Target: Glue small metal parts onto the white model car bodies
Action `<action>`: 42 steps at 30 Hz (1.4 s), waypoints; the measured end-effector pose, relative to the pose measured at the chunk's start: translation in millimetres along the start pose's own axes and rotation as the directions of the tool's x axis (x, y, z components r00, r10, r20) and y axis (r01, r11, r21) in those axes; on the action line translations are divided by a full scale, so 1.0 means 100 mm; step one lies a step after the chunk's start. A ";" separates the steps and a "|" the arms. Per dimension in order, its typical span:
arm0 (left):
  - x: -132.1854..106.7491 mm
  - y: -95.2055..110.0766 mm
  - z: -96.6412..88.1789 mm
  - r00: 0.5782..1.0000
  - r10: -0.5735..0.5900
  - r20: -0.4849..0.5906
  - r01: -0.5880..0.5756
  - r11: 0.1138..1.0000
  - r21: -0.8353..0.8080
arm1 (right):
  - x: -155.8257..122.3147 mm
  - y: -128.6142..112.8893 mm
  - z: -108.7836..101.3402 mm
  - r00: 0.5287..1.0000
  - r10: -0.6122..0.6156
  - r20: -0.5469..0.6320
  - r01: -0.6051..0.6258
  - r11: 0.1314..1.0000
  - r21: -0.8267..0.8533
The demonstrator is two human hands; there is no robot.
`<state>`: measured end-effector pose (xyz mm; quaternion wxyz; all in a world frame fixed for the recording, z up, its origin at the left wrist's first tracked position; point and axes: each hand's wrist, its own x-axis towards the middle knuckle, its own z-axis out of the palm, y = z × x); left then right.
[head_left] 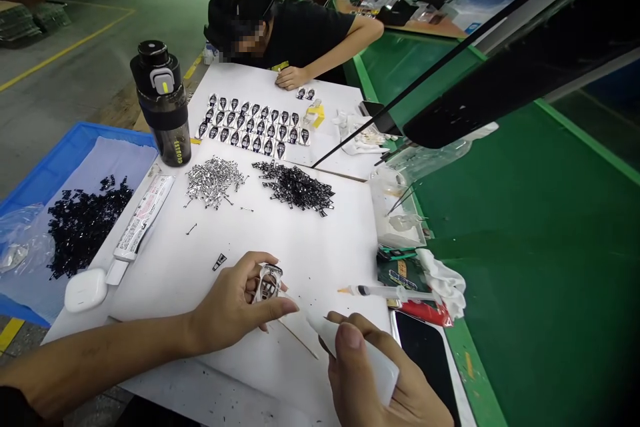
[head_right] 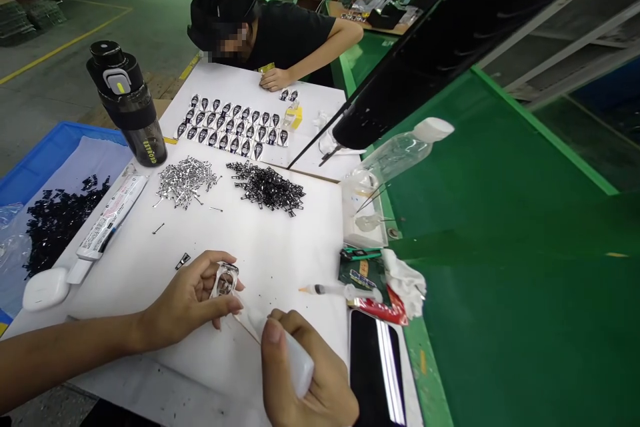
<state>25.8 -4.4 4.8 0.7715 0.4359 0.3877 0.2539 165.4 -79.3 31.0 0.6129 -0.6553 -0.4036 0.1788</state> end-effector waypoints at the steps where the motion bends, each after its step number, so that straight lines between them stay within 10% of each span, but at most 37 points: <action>1: 0.00 0.00 0.00 1.000 0.000 0.001 0.000 1.000 0.002 | 0.00 0.00 0.00 1.000 0.002 0.001 -0.002 1.000 -0.005; 32: -0.01 0.02 -0.01 0.999 0.026 0.021 -0.027 0.998 0.053 | 0.01 0.08 -0.03 0.999 -0.029 0.043 0.035 0.989 -0.147; 42: 0.00 -0.02 -0.02 1.000 0.010 0.009 -0.010 0.999 0.046 | 0.06 0.24 -0.07 0.948 -0.283 0.144 0.275 0.959 0.072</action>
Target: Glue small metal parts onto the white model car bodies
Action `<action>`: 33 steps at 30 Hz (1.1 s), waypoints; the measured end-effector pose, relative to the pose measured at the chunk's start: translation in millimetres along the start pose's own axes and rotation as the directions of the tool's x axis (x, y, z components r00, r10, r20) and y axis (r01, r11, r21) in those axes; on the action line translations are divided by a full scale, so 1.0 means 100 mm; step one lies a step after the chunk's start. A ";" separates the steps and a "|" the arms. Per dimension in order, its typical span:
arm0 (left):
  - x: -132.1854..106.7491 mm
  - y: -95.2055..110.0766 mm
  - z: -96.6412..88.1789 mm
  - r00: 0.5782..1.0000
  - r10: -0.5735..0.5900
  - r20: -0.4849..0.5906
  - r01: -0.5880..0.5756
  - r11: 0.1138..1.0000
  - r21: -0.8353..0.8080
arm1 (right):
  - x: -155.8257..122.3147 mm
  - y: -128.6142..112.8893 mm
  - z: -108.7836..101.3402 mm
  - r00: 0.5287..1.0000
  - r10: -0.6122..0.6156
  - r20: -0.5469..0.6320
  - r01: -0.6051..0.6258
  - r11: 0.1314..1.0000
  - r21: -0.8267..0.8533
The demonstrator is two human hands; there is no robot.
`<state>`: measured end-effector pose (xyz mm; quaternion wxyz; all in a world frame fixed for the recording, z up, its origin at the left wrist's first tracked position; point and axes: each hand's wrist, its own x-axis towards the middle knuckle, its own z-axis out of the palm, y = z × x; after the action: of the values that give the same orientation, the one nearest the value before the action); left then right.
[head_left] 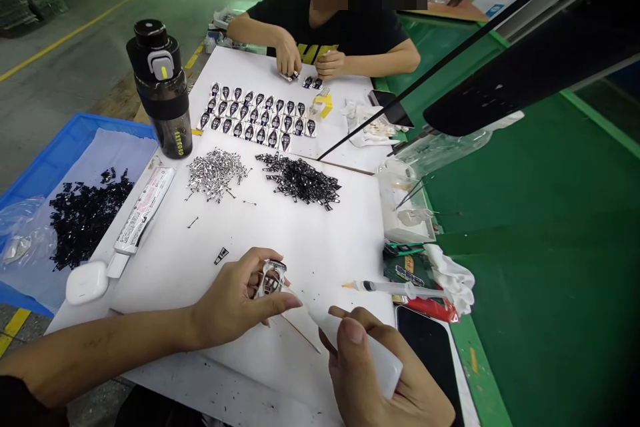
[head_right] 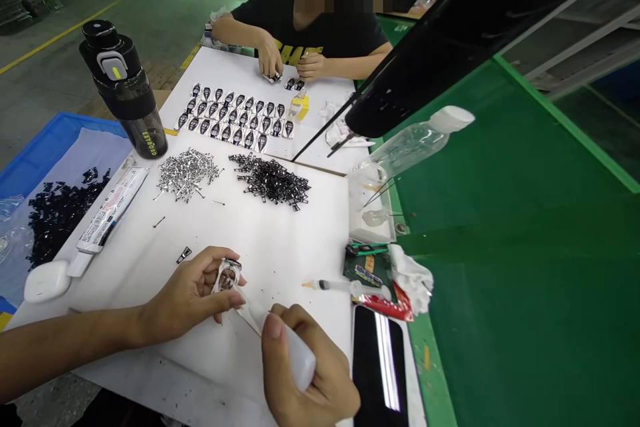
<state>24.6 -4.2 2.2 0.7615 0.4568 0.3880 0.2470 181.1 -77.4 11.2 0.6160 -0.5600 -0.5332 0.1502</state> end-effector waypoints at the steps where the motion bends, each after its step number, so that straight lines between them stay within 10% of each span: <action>1: 0.00 0.00 0.00 1.000 -0.006 -0.001 0.006 1.000 -0.004 | -0.01 0.02 0.00 1.000 -0.020 -0.001 0.020 0.999 0.036; 9: 0.02 0.02 -0.04 1.000 -0.001 0.001 0.001 0.999 -0.037 | -0.03 0.06 0.00 0.994 -0.088 -0.068 0.093 0.994 0.065; 19: 0.01 0.02 -0.03 1.000 0.007 -0.011 -0.008 0.998 -0.068 | -0.09 -0.07 0.00 0.990 0.136 -0.037 -0.141 0.951 -0.276; 33: 0.01 0.03 -0.02 1.000 0.013 -0.002 -0.013 0.998 -0.063 | -0.05 -0.17 0.04 0.967 0.249 -0.054 -0.254 0.927 -0.275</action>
<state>23.4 -1.3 4.2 0.7735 0.4348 0.3778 0.2644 168.9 -84.7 23.1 0.5112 -0.7064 -0.4673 0.1460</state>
